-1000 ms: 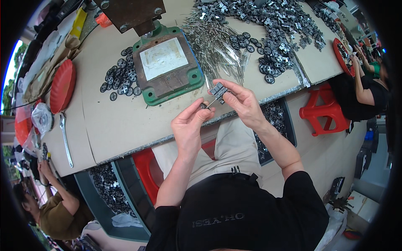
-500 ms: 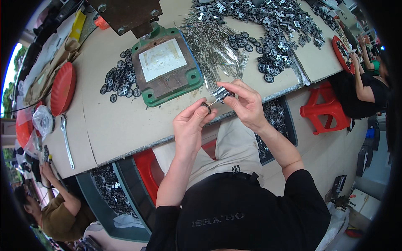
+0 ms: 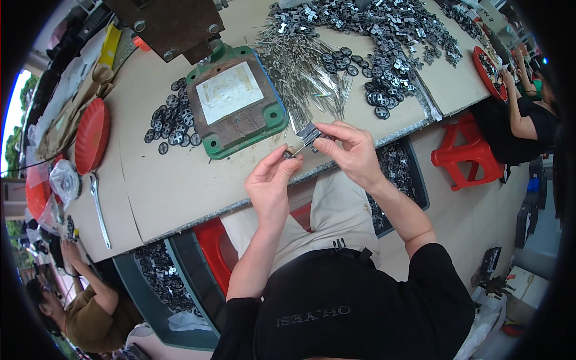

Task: The person assembles metal wheel components by hand, inserting metal pins and circular pieces into brackets, then positions the assembled parts into a benchtop press and operates the lever to press them.

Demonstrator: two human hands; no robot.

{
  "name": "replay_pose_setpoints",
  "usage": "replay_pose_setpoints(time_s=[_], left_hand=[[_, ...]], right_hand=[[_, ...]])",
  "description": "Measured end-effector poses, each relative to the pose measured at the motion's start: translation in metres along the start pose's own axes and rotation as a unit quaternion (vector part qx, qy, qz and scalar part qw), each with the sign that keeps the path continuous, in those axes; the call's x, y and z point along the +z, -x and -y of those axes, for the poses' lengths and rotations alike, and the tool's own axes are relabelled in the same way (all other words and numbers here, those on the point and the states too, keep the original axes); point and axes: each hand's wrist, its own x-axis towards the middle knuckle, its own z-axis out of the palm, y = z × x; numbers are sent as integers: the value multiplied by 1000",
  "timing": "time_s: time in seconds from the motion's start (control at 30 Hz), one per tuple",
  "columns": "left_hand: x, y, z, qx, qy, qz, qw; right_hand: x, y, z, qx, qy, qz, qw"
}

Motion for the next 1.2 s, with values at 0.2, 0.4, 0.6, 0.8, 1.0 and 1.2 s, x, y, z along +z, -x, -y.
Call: replay_pose_setpoints(time_s=[0.2, 0.4, 0.6, 0.8, 1.0, 1.2], left_hand=[[-8, -4, -6, -167, 155, 41, 973], [-4, 2, 1, -67, 43, 25, 997], [-20, -7, -5, -301, 287, 155, 896], [-11, -2, -4, -151, 147, 82, 974], [-2, 3, 0, 13, 24, 25, 999], [1, 4, -2, -38, 35, 55, 997]], right_hand=[[-3, -2, -6, -147, 37, -10, 988], [1, 2, -2, -42, -2, -18, 999], [-12, -8, 11, -206, 86, 44, 974], [-9, -5, 28, -58, 92, 38, 993], [7, 4, 0, -30, -38, -26, 998], [10, 9, 2, 15, -57, 11, 998]])
